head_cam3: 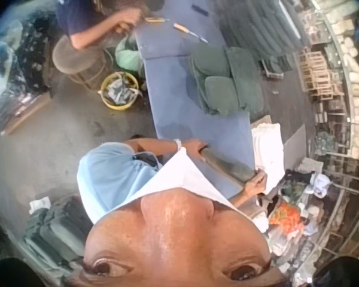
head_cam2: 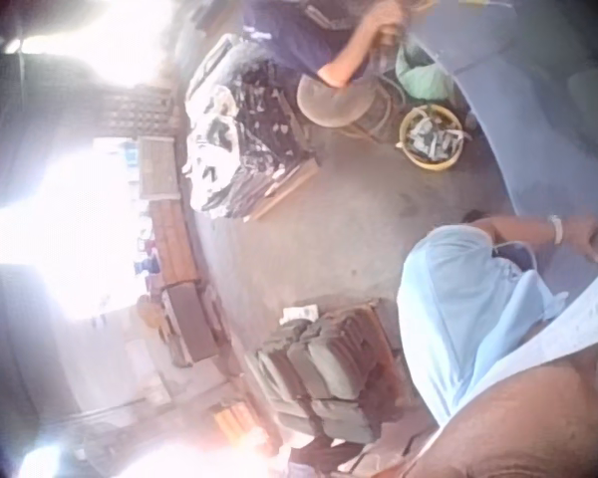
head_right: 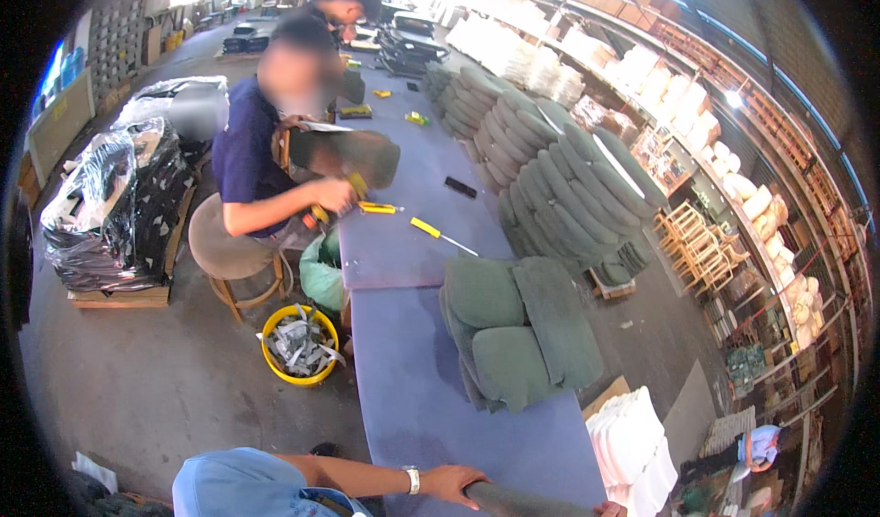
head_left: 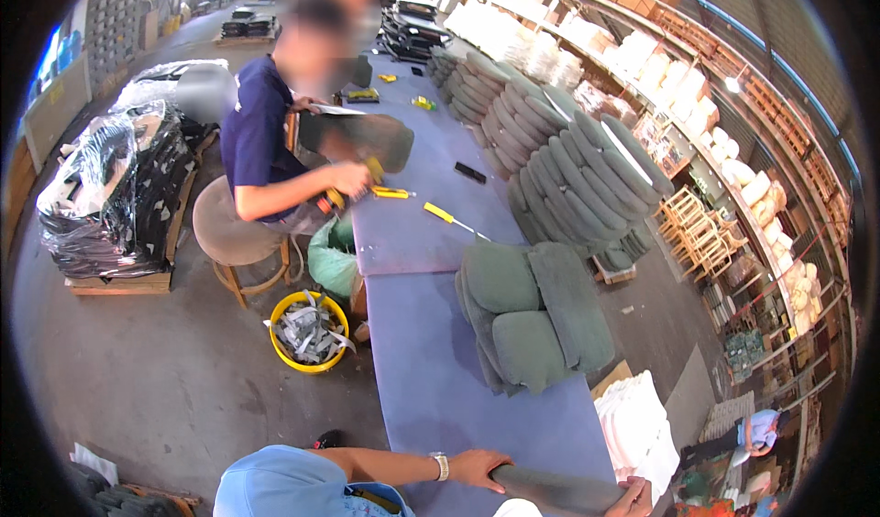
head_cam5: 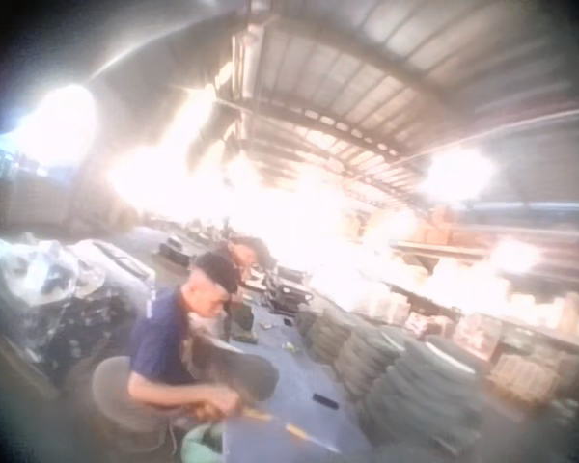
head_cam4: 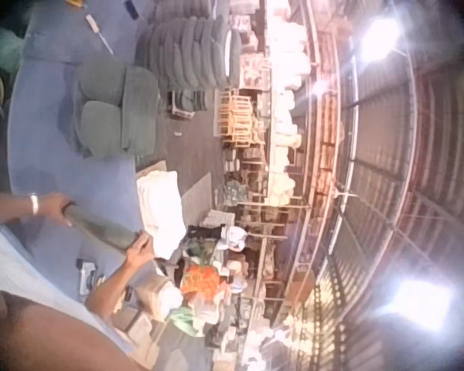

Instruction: The person wraps green fabric around a foam cushion, trims excess fabric with a utility knife, and secures the fabric using a staple gun. The process is repeated for multiple cushions on a workbench in a workshop.

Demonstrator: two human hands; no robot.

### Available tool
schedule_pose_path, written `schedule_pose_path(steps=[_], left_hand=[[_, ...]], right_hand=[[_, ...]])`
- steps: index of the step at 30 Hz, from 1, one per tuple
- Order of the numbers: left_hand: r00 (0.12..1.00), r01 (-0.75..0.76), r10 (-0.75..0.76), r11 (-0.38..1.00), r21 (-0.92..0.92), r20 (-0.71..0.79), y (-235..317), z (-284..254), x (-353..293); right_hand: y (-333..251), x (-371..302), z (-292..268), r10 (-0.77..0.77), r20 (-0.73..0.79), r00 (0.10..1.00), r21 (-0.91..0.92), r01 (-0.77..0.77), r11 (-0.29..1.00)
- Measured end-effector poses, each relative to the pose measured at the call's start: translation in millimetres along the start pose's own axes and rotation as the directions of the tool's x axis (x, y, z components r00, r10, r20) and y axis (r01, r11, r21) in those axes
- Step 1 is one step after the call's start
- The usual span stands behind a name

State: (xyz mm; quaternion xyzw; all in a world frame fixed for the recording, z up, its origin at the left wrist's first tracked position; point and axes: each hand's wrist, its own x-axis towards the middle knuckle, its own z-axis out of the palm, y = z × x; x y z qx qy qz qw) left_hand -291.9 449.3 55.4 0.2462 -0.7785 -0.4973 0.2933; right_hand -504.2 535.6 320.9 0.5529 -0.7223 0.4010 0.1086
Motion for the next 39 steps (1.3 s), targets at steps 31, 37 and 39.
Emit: schedule_pose_path(steps=[31,37,39], left_hand=[[0.970,0.164,-0.071,0.897,0.411,-0.231,38.6,57.5,-20.4],[0.977,0.213,-0.170,0.823,0.526,-0.129,110.2,-19.8,-42.7],[0.982,0.183,-0.130,0.838,0.514,-0.136,119.9,-7.4,-45.0]], right_hand=[[157.7,-62.1,-62.0,-0.042,-0.283,0.958,0.428,0.165,0.888],[145.1,-61.9,-19.8,0.049,-0.188,0.981,0.443,0.040,0.896],[133.6,-63.5,10.5,-0.060,-0.172,0.983,0.320,0.113,0.941]])
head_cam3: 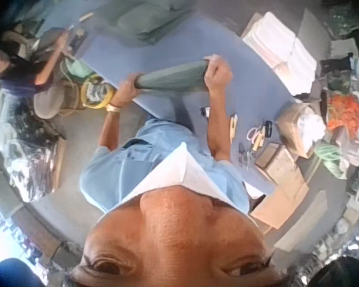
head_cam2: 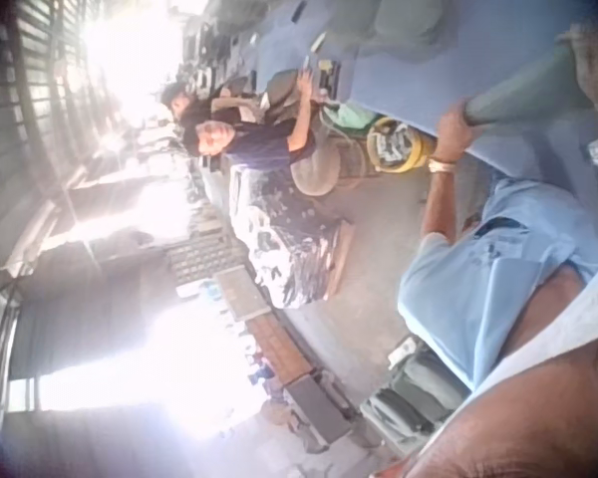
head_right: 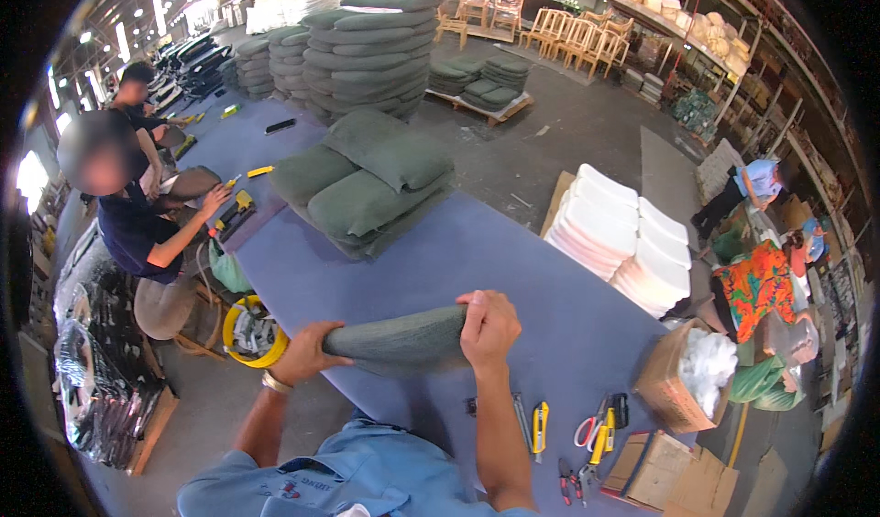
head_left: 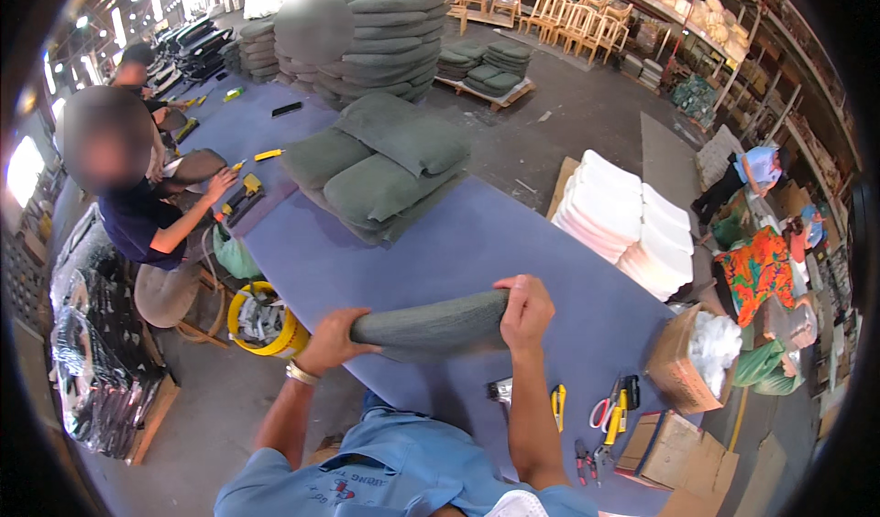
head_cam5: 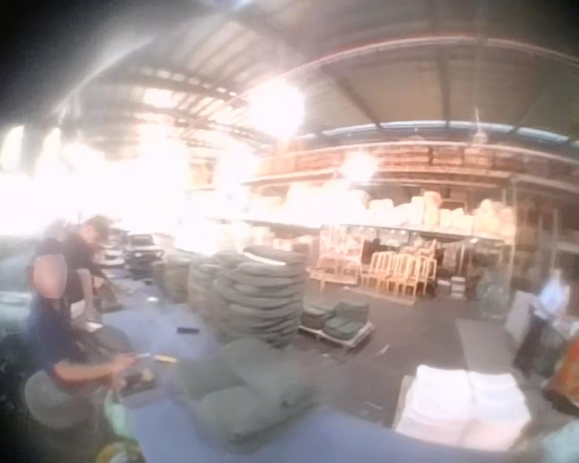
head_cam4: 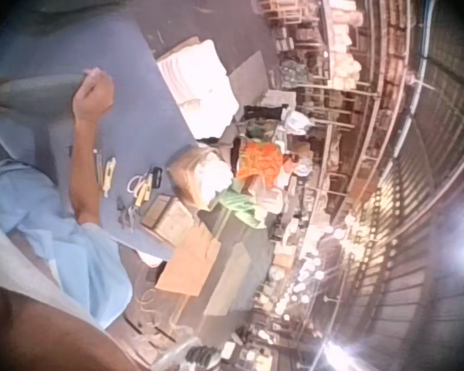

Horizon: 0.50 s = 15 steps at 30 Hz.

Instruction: The person wraps green fabric around a foam cushion, trims excess fabric with a utility knife, and secures the fabric using a staple gun. The process is repeated for multiple cushions on a workbench in a workshop.

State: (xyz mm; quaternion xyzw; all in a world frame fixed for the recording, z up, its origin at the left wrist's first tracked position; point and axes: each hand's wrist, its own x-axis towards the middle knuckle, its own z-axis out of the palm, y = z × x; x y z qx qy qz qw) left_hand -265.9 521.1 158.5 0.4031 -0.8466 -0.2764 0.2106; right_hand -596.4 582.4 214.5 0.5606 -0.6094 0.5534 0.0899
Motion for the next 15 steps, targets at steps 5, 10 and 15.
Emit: schedule_pose_path(steps=[5,10,15], left_hand=[[0.964,-0.164,0.152,0.986,-0.037,-0.219,74.7,-21.3,12.4],[0.964,-0.221,0.208,0.973,-0.065,-0.165,101.4,-52.0,34.5],[0.931,-0.264,0.162,0.918,-0.296,-0.326,58.5,-86.5,-13.5]], right_hand=[[-65.6,22.5,42.2,-0.149,0.161,0.976,0.045,0.144,0.989],[-105.7,23.0,33.0,-0.084,0.314,0.946,0.226,0.012,0.974],[-17.1,-14.6,3.6,0.173,0.449,0.876,0.341,-0.347,0.874]])
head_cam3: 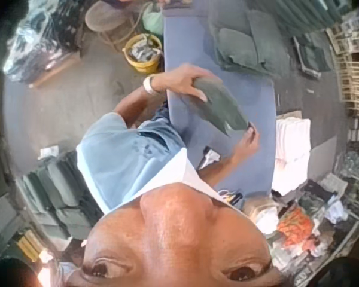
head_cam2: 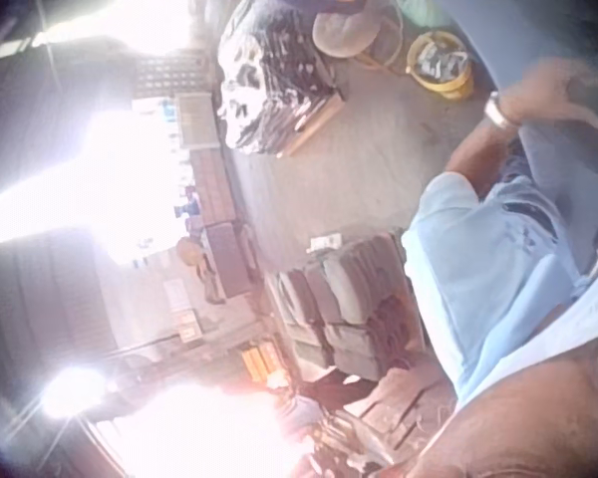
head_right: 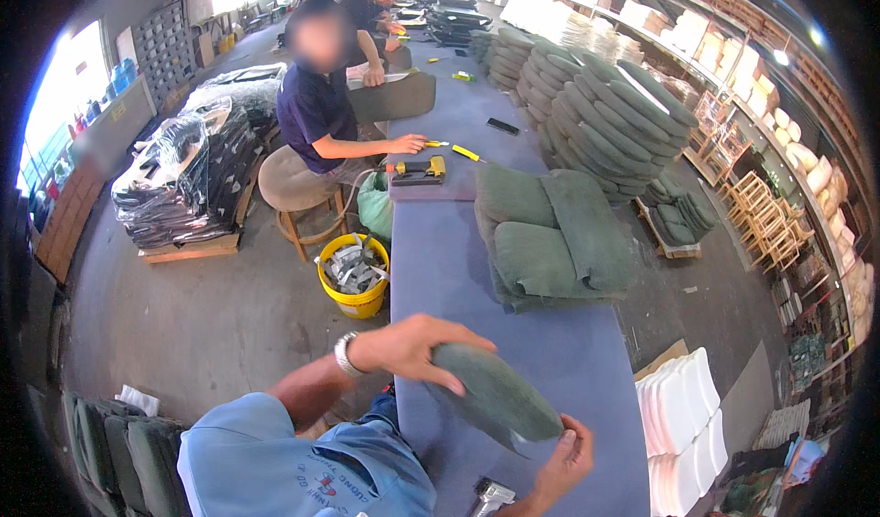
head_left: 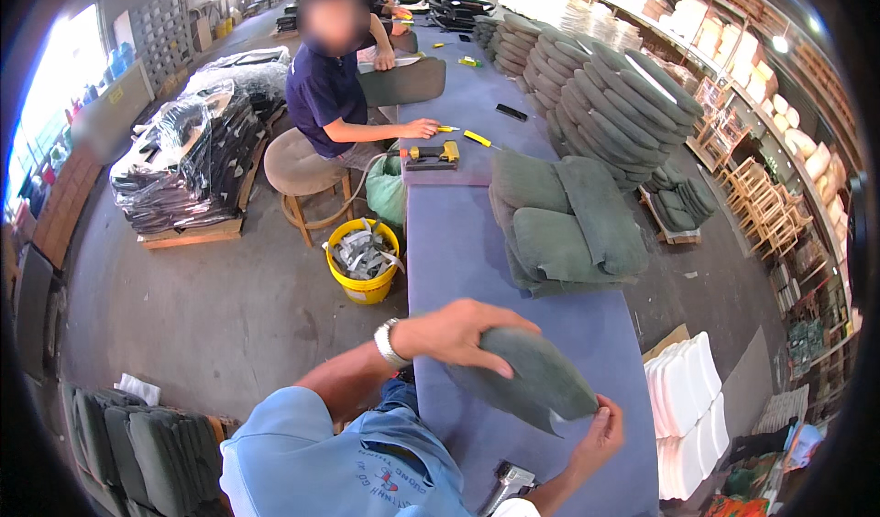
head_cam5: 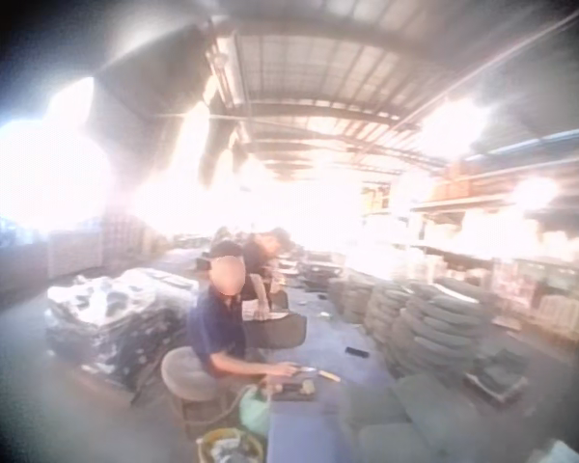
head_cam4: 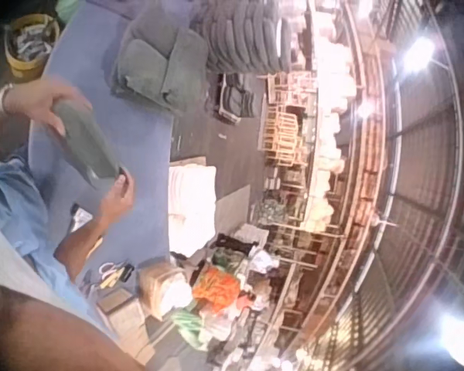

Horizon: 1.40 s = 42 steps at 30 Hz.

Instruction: The person wraps green fabric around a foam cushion, trims excess fabric with a utility knife, and secures the fabric using a staple gun. The process is repeated for multiple cushions on a workbench in a workshop.

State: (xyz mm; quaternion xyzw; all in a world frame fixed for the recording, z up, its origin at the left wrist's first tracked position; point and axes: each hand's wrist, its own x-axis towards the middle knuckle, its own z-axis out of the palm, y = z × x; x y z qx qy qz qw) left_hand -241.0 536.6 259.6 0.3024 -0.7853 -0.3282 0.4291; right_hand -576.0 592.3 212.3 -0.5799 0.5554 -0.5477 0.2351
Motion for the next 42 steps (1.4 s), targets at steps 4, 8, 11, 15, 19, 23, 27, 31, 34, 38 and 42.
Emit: schedule_pose_path(steps=[4,8,11,15,19,23,27,31,34,38,42], left_hand=[[0.974,0.181,-0.178,0.984,0.004,-0.139,-21.0,-29.8,-15.5],[0.975,0.090,-0.095,0.995,-0.032,-0.202,-16.9,-7.7,-7.2],[0.978,0.045,-0.044,0.999,0.001,-0.204,-10.4,-5.6,7.9],[0.920,-0.095,0.063,0.993,-0.067,-0.386,-9.5,1.1,48.5],[0.887,-0.243,0.198,0.968,-0.056,-0.418,5.9,49.6,83.1],[0.945,-0.217,0.174,0.967,-0.133,-0.276,-18.2,85.3,94.2],[0.979,-0.144,0.105,0.965,-0.220,-0.177,-30.5,79.6,118.3],[0.988,-0.128,0.097,0.953,-0.275,-0.123,-51.3,74.1,152.5],[0.990,-0.114,0.083,0.951,-0.286,-0.118,-64.5,70.0,162.1],[0.992,-0.089,0.063,0.958,-0.273,-0.105,-75.9,65.6,170.7],[0.992,-0.100,0.081,0.976,-0.192,-0.101,-76.7,62.0,176.6]], right_hand=[[70.6,-5.5,59.7,0.116,-0.013,0.993,0.495,-0.094,0.864],[72.2,-2.5,110.9,0.099,0.029,0.995,0.795,-0.083,0.601],[45.1,-11.2,98.3,0.073,0.058,0.996,0.884,-0.085,0.459],[-44.5,-24.3,71.9,0.306,-0.218,0.927,0.747,-0.043,0.663],[-77.9,-21.4,67.2,0.105,-0.229,0.968,0.226,-0.053,0.973],[-47.4,-23.8,86.0,-0.034,-0.350,0.936,0.227,0.120,0.966],[-58.9,-16.0,73.1,-0.108,-0.328,0.939,0.160,0.168,0.973],[-48.4,-11.3,69.0,-0.148,-0.332,0.932,0.150,0.207,0.967],[-51.4,-4.4,72.9,-0.134,-0.310,0.941,0.144,0.186,0.972],[-54.1,8.3,71.7,-0.162,-0.201,0.966,0.004,0.166,0.986],[-39.2,28.4,75.5,-0.208,-0.159,0.965,-0.026,0.206,0.978]])
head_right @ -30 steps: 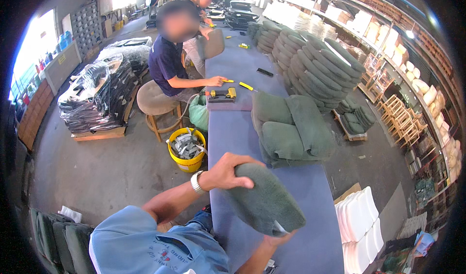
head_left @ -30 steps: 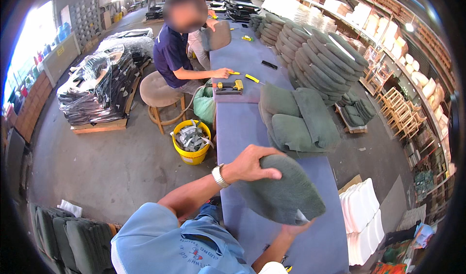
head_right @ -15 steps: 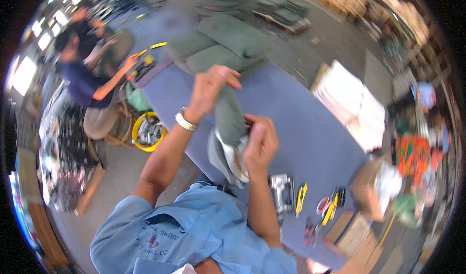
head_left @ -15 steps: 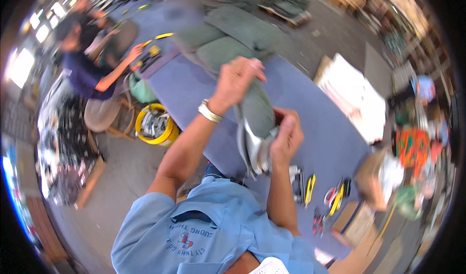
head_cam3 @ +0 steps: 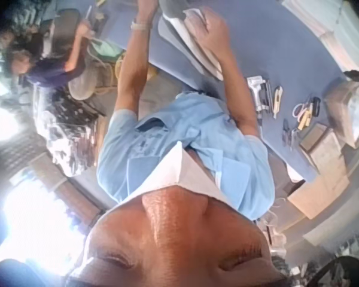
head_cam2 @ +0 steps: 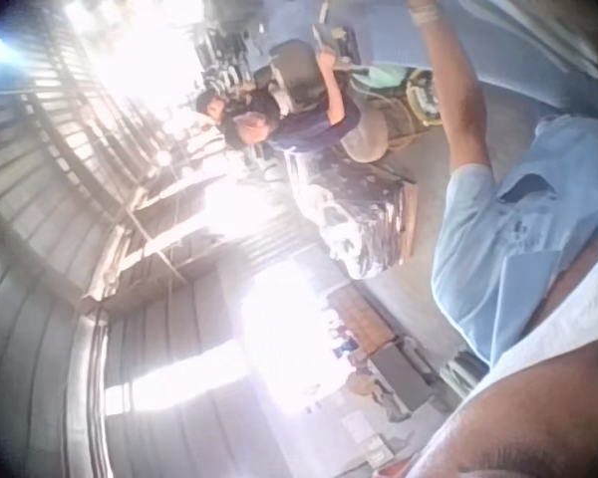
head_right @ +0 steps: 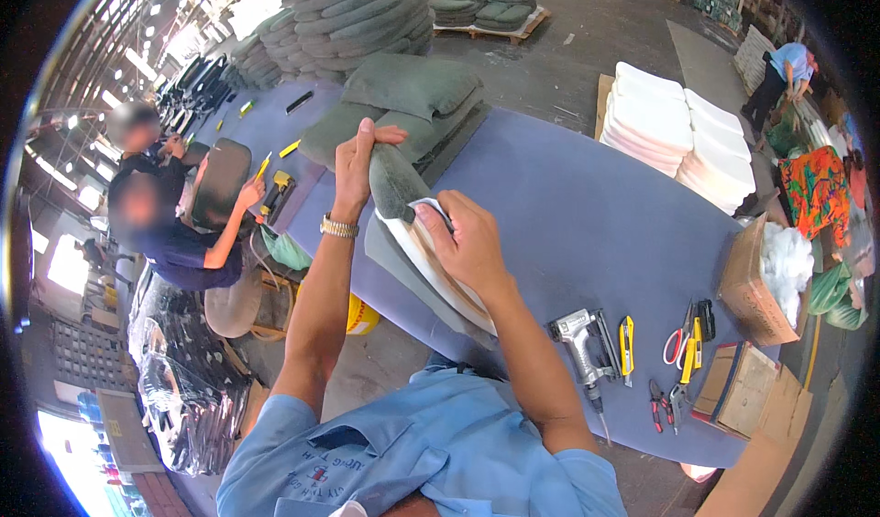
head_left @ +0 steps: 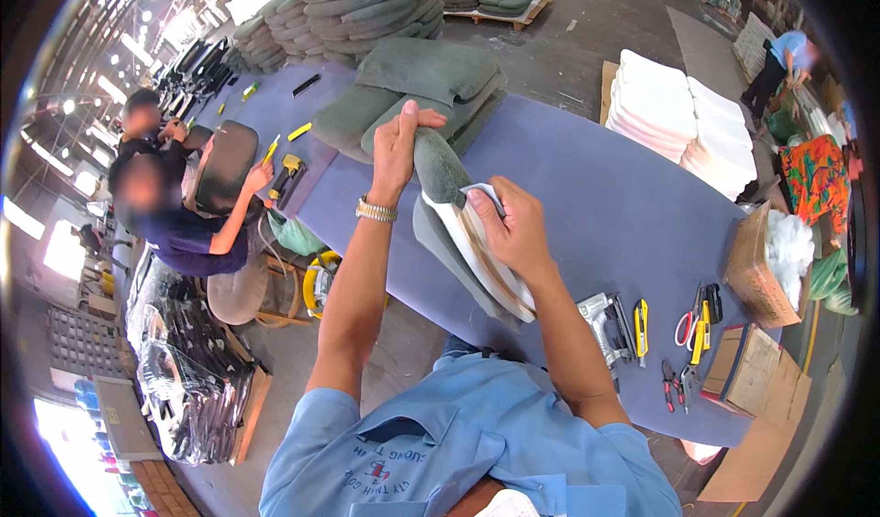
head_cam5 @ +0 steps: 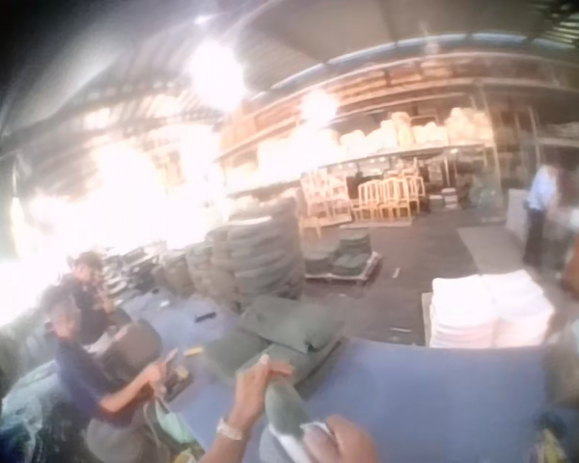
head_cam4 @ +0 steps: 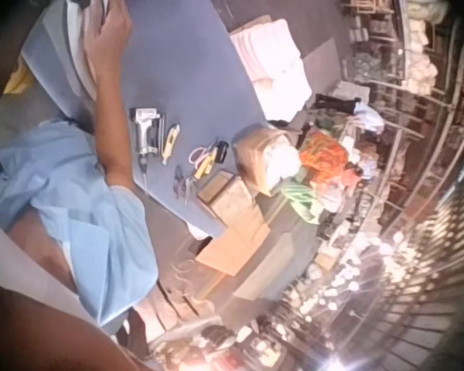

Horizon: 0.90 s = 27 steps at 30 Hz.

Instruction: The person wraps green fabric around a foam cushion, trims excess fabric with a utility knife, and secures the fabric using a staple gun. The process is repeated for multiple cushions on a workbench in a workshop.

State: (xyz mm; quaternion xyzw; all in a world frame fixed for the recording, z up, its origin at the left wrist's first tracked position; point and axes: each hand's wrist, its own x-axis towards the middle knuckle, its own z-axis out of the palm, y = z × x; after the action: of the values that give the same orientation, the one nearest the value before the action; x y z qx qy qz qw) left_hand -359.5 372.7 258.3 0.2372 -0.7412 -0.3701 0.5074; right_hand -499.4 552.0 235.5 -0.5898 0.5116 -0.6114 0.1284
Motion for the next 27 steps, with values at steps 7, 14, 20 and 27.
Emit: schedule_pose_path(steps=[7,14,20,27], left_hand=[[0.955,-0.277,0.251,0.945,0.175,0.156,46.1,16.4,-13.1],[0.992,-0.038,0.024,0.993,0.111,0.124,19.5,17.6,0.8],[0.976,0.191,-0.197,0.979,0.069,0.096,-3.8,-0.3,-38.8],[0.970,0.237,-0.244,0.955,-0.181,-0.019,33.2,43.0,-95.9]], right_hand=[[16.7,6.6,-3.8,0.076,-0.007,0.997,0.169,-0.074,0.983],[18.5,-12.8,-26.3,-0.031,0.051,0.998,0.042,0.029,0.999],[43.4,-33.4,-62.3,0.058,-0.087,0.994,0.068,-0.052,0.996],[99.6,-22.4,-93.2,0.380,-0.296,0.876,0.255,-0.311,0.916]])
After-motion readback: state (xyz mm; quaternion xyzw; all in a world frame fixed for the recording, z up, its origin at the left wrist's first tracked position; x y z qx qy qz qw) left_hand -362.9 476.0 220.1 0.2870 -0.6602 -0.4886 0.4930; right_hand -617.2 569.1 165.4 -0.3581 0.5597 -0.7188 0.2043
